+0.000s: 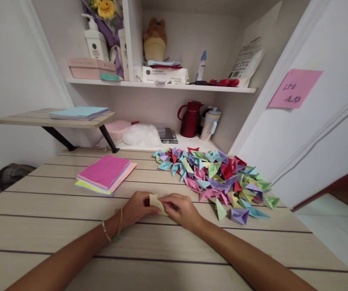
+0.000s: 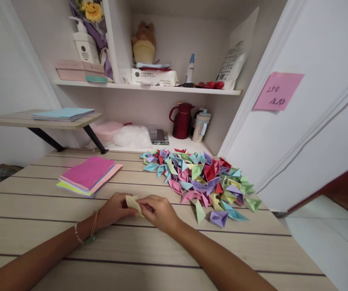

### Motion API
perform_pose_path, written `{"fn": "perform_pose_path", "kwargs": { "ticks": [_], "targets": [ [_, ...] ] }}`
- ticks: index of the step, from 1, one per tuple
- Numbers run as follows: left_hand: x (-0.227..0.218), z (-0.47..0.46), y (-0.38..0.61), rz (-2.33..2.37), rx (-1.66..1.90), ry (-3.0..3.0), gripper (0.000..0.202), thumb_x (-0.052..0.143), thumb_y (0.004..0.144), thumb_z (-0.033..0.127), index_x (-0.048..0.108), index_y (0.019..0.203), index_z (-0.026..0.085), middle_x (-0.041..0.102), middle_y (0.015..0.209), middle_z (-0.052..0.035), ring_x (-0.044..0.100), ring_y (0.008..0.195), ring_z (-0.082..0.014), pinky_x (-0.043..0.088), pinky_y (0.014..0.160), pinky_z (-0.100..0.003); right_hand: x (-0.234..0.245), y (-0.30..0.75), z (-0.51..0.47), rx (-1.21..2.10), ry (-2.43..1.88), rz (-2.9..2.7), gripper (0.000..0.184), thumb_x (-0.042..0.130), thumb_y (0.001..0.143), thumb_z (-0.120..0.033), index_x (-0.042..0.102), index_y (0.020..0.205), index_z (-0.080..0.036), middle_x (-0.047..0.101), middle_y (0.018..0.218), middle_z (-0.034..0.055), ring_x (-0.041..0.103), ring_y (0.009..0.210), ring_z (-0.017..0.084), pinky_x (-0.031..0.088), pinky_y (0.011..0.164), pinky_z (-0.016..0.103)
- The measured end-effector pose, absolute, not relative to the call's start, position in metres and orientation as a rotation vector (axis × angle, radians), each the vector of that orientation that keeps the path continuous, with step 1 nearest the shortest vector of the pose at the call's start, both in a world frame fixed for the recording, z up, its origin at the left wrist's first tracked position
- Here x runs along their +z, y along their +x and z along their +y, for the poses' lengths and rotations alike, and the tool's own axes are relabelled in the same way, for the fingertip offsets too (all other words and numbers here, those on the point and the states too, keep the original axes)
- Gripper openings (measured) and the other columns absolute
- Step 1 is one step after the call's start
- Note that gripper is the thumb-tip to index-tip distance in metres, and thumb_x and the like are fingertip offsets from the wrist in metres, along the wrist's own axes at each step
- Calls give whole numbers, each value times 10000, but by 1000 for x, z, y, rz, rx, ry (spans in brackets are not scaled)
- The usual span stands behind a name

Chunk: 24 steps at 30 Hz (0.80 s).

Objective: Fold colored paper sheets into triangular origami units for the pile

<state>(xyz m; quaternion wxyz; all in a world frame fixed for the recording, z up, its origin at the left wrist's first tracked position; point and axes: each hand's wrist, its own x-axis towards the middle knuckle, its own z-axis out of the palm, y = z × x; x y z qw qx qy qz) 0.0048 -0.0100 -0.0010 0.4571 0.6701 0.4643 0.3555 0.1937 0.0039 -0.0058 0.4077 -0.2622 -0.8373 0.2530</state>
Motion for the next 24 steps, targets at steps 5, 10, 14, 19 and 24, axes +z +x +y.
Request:
{"fn": "perform_pose_path", "kwargs": {
  "ticks": [5, 10, 14, 19, 24],
  "targets": [
    [2, -12, 11, 1238, 1128, 1601, 299, 683, 622, 312, 481, 795, 177, 568, 666, 31, 543, 599, -120, 410, 536, -217, -7, 193, 2, 504, -766, -1966, 192, 531, 766, -184, 663, 905, -188, 644, 692, 48, 581, 615, 148, 459, 563, 238],
    [7, -17, 13, 1369, 1082, 1823, 223, 591, 719, 322, 447, 638, 173, 407, 527, 77, 378, 478, -73, 302, 455, -187, -9, 193, 2, 444, -791, -1939, 183, 540, 768, -191, 661, 905, -186, 651, 701, 48, 588, 628, 148, 464, 582, 238],
    [12, -22, 17, 1237, 982, 1855, 174, 549, 759, 309, 504, 681, 160, 495, 588, 47, 441, 523, -81, 351, 488, -191, -11, 193, 3, 408, -746, -2018, 179, 554, 769, -197, 651, 919, -187, 643, 691, 39, 580, 613, 137, 454, 573, 228],
    [14, -23, 17, 1198, 979, 1881, 163, 498, 794, 278, 595, 772, 149, 630, 706, -23, 559, 638, -121, 428, 575, -212, -13, 193, 3, 349, -707, -2082, 190, 541, 790, -210, 636, 952, -180, 646, 713, 47, 587, 626, 135, 466, 598, 227],
    [14, -25, 17, 1267, 950, 2009, 147, 498, 779, 222, 625, 749, 154, 642, 670, -18, 549, 601, -114, 415, 554, -202, -15, 193, 3, 270, -690, -2130, 196, 527, 795, -186, 627, 963, -181, 660, 752, 52, 607, 673, 144, 475, 639, 232]
  ]
}}
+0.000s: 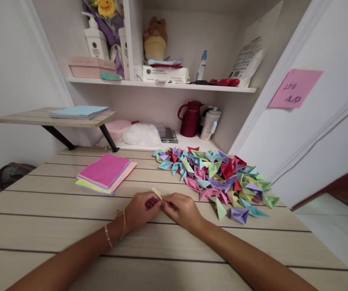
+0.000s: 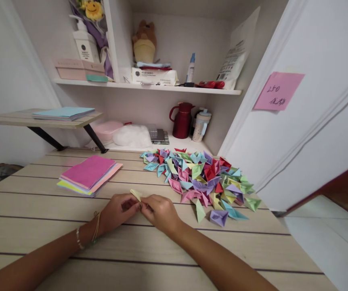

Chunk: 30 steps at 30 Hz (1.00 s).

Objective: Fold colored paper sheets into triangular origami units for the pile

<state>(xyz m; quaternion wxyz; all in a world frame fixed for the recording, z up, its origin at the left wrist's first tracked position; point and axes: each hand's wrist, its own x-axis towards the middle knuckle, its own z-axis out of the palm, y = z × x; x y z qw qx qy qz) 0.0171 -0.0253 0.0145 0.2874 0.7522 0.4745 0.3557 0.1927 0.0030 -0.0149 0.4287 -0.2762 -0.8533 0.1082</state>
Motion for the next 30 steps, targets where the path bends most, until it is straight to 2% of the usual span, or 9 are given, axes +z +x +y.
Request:
{"fn": "perform_pose_path", "kwargs": {
  "ticks": [13, 22, 30],
  "targets": [
    [12, -26, 18, 1274, 986, 2005, 145, 489, 754, 182, 615, 691, 151, 620, 630, -6, 534, 571, -106, 405, 537, -192, -15, 192, 2, 178, -717, -2137, 158, 524, 783, -168, 634, 896, -179, 652, 705, 43, 604, 636, 140, 465, 621, 227],
    [6, -22, 18, 1312, 959, 1977, 110, 507, 745, 191, 588, 683, 149, 598, 618, -4, 526, 573, -111, 402, 535, -197, -14, 191, 3, 254, -672, -2194, 195, 504, 801, -171, 624, 954, -184, 665, 766, 54, 616, 699, 148, 479, 658, 234],
    [4, -23, 21, 1322, 1026, 1958, 97, 503, 729, 164, 571, 660, 153, 570, 595, 14, 494, 551, -99, 382, 526, -192, -15, 190, 2, 238, -763, -2107, 149, 518, 780, -167, 640, 864, -182, 658, 719, 44, 608, 658, 144, 467, 635, 229]
  ]
}}
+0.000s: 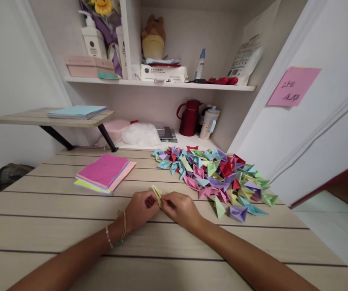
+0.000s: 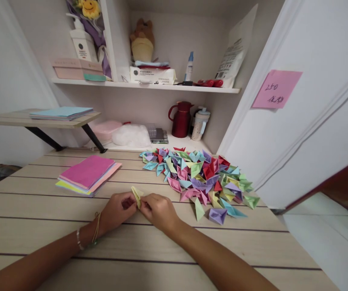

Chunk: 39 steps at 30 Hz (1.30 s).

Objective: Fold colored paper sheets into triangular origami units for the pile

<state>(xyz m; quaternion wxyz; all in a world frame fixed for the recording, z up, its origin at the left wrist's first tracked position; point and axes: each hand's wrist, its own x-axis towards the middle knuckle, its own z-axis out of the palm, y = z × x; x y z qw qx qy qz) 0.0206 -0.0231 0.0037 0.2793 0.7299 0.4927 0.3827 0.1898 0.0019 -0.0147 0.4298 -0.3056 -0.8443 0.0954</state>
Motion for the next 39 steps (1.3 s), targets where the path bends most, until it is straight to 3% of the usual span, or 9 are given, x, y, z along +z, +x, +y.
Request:
{"fn": "perform_pose_path", "kwargs": {
  "ticks": [8, 15, 22, 25, 29, 39],
  "targets": [
    [9, -26, 21, 1373, 1051, 1968, 111, 493, 735, 189, 560, 655, 154, 565, 594, 9, 500, 551, -108, 392, 533, -205, -11, 189, 4, 468, -890, -1961, 126, 530, 760, -164, 621, 846, -179, 652, 716, 26, 594, 601, 126, 472, 568, 206],
    [13, -29, 25, 1375, 957, 2193, 84, 482, 722, 155, 553, 680, 175, 587, 654, -9, 508, 599, -129, 396, 591, -234, -3, 189, 0, 427, -782, -2151, 303, 558, 745, -207, 572, 1048, -199, 666, 861, 43, 612, 752, 161, 477, 695, 248],
    [13, -35, 31, 1280, 938, 2290, 100, 483, 656, 88, 493, 637, 186, 545, 616, 1, 505, 595, -132, 399, 591, -239, -10, 189, 3, 395, -860, -2074, 163, 504, 776, -145, 627, 864, -206, 674, 794, 14, 618, 717, 147, 462, 647, 220],
    [16, -37, 35, 1279, 1009, 2127, 56, 502, 705, 140, 511, 739, 185, 580, 682, -8, 547, 643, -137, 436, 625, -245, -15, 192, 4, 320, -835, -2051, 173, 512, 781, -148, 635, 889, -203, 683, 814, 29, 629, 732, 155, 473, 672, 231],
    [16, -36, 38, 1252, 1095, 1829, 194, 509, 768, 236, 454, 949, 189, 618, 747, -11, 598, 678, -141, 476, 617, -247, -17, 193, 4, 221, -787, -2106, 262, 533, 768, -146, 616, 1012, -194, 684, 858, 63, 634, 776, 179, 490, 715, 262],
    [5, -26, 30, 1348, 1178, 1748, 263, 520, 760, 212, 456, 1014, 186, 639, 736, -9, 608, 649, -147, 467, 578, -242, -12, 192, 7, 328, -754, -2060, 346, 490, 801, -126, 571, 1123, -226, 681, 911, 46, 640, 799, 159, 514, 721, 259]
  ]
}}
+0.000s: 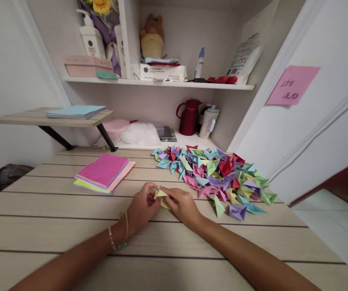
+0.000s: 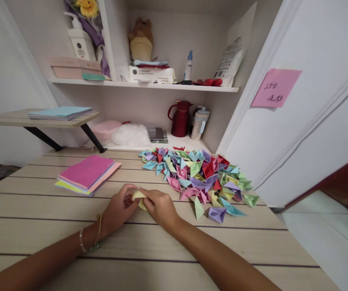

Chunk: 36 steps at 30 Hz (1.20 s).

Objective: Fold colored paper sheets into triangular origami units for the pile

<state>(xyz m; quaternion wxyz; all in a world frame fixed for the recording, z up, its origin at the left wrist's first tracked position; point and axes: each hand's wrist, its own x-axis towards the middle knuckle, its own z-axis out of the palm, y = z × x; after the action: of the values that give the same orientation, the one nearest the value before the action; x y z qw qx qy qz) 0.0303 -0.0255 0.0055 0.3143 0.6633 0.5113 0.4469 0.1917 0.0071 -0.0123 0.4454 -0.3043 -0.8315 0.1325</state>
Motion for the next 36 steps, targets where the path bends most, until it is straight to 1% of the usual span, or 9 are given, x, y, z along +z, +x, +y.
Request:
{"fn": "perform_pose_path", "kwargs": {
  "ticks": [5, 11, 14, 16, 20, 26, 32, 34, 36],
  "targets": [
    [5, -24, 28, 1426, 1151, 1844, 318, 490, 727, 103, 464, 1032, 188, 652, 749, -8, 609, 707, -165, 457, 632, -262, -8, 190, 0, 86, -602, -2222, 368, 463, 837, -149, 495, 1198, -211, 628, 1081, 63, 602, 955, 167, 486, 823, 267],
    [2, -28, 33, 1431, 1120, 1907, 420, 481, 717, 70, 442, 1117, 195, 662, 904, -49, 618, 838, -193, 454, 736, -308, -12, 188, -1, -40, -742, -2254, 339, 477, 825, -177, 529, 1160, -173, 677, 904, 96, 644, 773, 182, 510, 693, 263],
    [2, -29, 38, 1349, 1187, 1786, 408, 489, 776, 160, 358, 1162, 177, 669, 903, -66, 638, 792, -181, 480, 704, -305, -14, 189, 4, 93, -816, -2139, 340, 487, 815, -169, 548, 1149, -187, 682, 896, 83, 645, 758, 177, 513, 683, 261],
    [2, -30, 40, 1299, 1227, 1701, 361, 487, 804, 226, 356, 1137, 176, 675, 888, -65, 647, 759, -166, 497, 678, -289, -14, 189, 8, 231, -825, -2032, 345, 490, 800, -136, 572, 1126, -212, 680, 935, 65, 643, 787, 173, 514, 701, 264],
    [3, -27, 35, 1259, 1227, 1673, 191, 519, 795, 287, 528, 956, 185, 681, 899, -44, 648, 797, -159, 509, 704, -264, -11, 192, 16, 544, -804, -1884, 318, 532, 759, -112, 645, 1031, -234, 689, 921, 51, 645, 753, 181, 521, 650, 275],
    [-2, -18, 16, 1106, 1128, 1512, 214, 634, 705, 277, 644, 874, 147, 707, 780, -52, 659, 675, -173, 531, 629, -272, -8, 200, 24, 1036, -651, -1896, 325, 593, 760, -214, 615, 1084, -218, 666, 1005, 45, 631, 848, 191, 517, 690, 288],
    [-2, -15, 11, 938, 1156, 1442, 285, 658, 689, 210, 610, 965, 155, 693, 929, -69, 648, 830, -182, 515, 760, -303, -7, 203, 22, 1071, -660, -2028, 401, 520, 809, -213, 508, 1210, -223, 670, 957, 19, 616, 791, 164, 509, 653, 273],
    [1, -17, 13, 929, 1131, 1465, 322, 650, 698, 205, 577, 1007, 147, 681, 954, -83, 639, 855, -183, 507, 776, -310, -8, 202, 22, 1007, -694, -1993, 349, 510, 803, -181, 566, 1146, -211, 677, 915, 24, 618, 769, 163, 506, 634, 263],
    [3, -19, 17, 977, 1142, 1482, 326, 635, 712, 215, 544, 1017, 146, 685, 894, -77, 643, 810, -174, 511, 742, -303, -10, 201, 23, 923, -751, -1918, 285, 518, 779, -147, 631, 1037, -189, 686, 854, 34, 624, 739, 166, 505, 616, 254]
  ]
}}
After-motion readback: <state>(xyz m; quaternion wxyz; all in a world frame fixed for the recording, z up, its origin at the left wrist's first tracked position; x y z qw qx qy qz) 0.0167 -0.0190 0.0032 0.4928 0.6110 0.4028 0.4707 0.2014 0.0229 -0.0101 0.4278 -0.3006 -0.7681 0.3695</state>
